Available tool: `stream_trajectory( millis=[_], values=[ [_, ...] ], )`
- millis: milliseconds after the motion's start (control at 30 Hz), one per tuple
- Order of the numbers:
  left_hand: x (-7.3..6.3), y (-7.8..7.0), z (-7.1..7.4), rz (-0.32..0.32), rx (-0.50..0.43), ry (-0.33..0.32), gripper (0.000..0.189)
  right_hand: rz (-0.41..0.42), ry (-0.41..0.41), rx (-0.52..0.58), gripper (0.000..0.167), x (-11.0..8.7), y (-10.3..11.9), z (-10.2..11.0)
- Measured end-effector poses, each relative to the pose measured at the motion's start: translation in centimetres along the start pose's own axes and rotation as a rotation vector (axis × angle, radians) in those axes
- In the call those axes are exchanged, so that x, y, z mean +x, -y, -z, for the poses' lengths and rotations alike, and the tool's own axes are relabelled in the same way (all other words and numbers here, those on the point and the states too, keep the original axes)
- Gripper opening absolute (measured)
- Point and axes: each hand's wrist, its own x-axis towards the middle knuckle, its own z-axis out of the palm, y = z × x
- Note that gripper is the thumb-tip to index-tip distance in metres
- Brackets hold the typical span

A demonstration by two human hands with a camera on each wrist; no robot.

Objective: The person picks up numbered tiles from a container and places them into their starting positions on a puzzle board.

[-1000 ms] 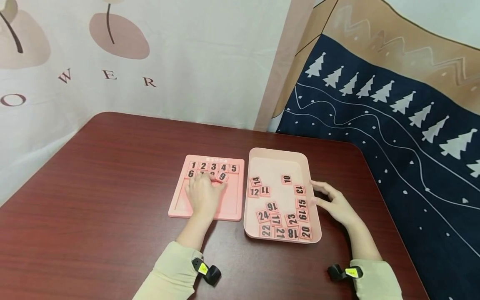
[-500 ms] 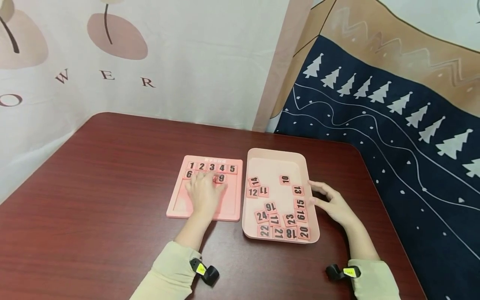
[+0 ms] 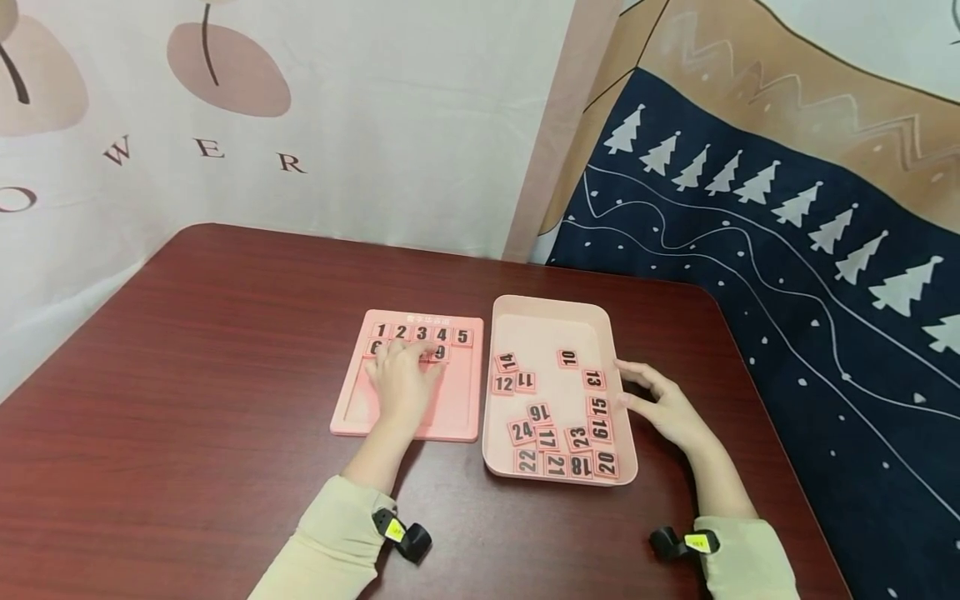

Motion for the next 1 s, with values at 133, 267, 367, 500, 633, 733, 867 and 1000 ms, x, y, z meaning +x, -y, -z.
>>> stream_trajectory(
  millis=[133,267,367,500,633,733,867,1000],
  values=[
    [0.0,-0.5,0.4,-0.029,-0.086,-0.007,0.026,0.008,0.003,0.003,0.049,0.1,0.0,0.0],
    [0.0,-1.6,0.9,-0.113,-0.208,0.011,0.023,0.009,0.0,0.001,0.049,0.1,0.0,0.0],
    [-0.3,-2.6,1.2,-0.185,-0.293,0.07,0.023,0.005,-0.001,-0.004,0.049,0.1,0.0,0.0],
    [-0.6,-4.0,1.5,-0.255,-0.365,0.176,0.023,0.0,-0.001,0.0,0.049,0.1,0.0,0.0],
    [-0.8,-5.2,1.4,-0.327,-0.383,0.252,0.025,0.001,-0.001,0.006,0.049,0.1,0.0,-0.1],
    [-0.7,-6.1,1.1,-0.383,-0.397,0.294,0.027,0.004,0.001,0.007,0.05,0.2,0.0,-0.1],
    [0.0,-7.5,0.4,-0.453,-0.403,0.344,0.029,0.011,0.006,0.026,0.05,0.2,-0.1,-0.1],
    [1.1,-9.0,-0.8,-0.49,-0.435,0.424,0.031,0.02,0.004,0.045,0.049,0.1,-0.2,0.0]
  ],
)
